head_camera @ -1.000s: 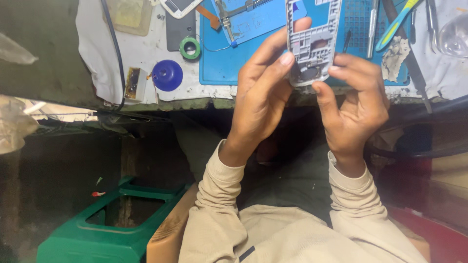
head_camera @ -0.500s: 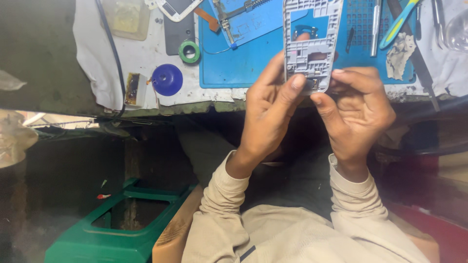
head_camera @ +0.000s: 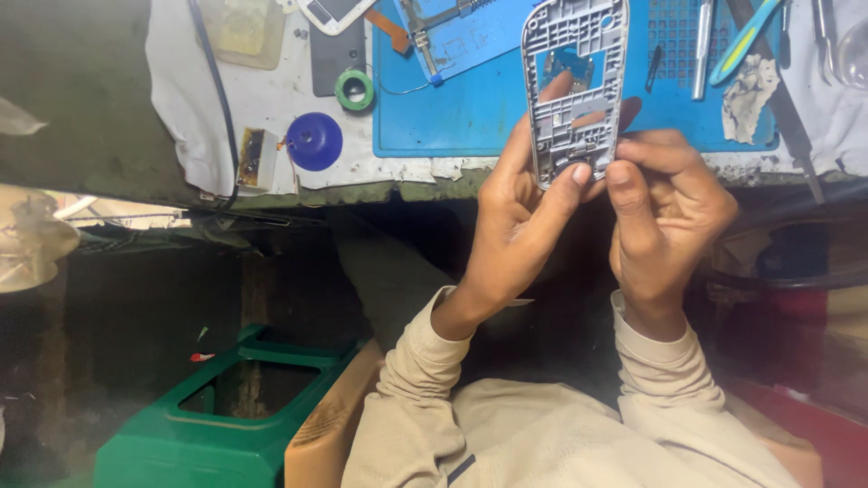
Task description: The person disassembles a feature phone at a repair bench, separating the keypad and housing from the board. They brush the components with a toothbrush, wipe them, and use a metal pry tool to work on the phone parts.
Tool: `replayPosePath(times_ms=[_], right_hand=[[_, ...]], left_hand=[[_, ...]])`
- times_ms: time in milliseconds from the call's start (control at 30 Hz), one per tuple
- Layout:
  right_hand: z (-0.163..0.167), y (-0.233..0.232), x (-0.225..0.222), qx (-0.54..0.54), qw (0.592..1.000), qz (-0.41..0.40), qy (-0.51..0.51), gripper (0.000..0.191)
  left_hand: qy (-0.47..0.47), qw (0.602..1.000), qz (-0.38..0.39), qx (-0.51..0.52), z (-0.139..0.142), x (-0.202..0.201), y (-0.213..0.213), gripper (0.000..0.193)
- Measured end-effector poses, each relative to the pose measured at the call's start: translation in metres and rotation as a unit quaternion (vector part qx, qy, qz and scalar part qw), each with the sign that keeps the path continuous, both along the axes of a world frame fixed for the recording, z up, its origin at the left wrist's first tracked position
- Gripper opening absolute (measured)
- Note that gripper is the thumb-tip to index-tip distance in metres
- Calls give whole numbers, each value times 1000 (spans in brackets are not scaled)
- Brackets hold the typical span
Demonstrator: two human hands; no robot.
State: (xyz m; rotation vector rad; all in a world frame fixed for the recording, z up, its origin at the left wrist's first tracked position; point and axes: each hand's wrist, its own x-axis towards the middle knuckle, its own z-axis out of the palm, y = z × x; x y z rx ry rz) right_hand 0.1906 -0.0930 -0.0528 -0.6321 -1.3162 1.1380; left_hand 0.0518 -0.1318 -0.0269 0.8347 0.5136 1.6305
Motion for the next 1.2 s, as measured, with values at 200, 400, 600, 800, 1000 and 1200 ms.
replayPosePath(times_ms=[200, 400, 600, 800, 1000, 1200], right_hand=[[3, -7, 4, 13, 999, -26, -26, 12], [2, -17, -1, 40, 997, -60, -37, 16], [-6, -30, -2, 59, 993, -84, -64, 16], [-8, -35, 1, 165, 953, -170, -190, 17], [-5, -34, -1, 239, 906, -229, -263, 16], [4, -39, -4, 274, 879, -240, -307, 11]], left_hand=[[-20, 1000, -23, 2, -11, 4, 3, 54], [-40, 999, -16, 1, -27, 7, 0, 37], [-73, 997, -35, 12, -35, 8, -6, 35], [-109, 991, -79, 19, -29, 3, -10, 35], [-52, 997, -43, 36, -21, 3, -22, 37], [-14, 1000, 10, -6, -24, 16, -33, 32]])
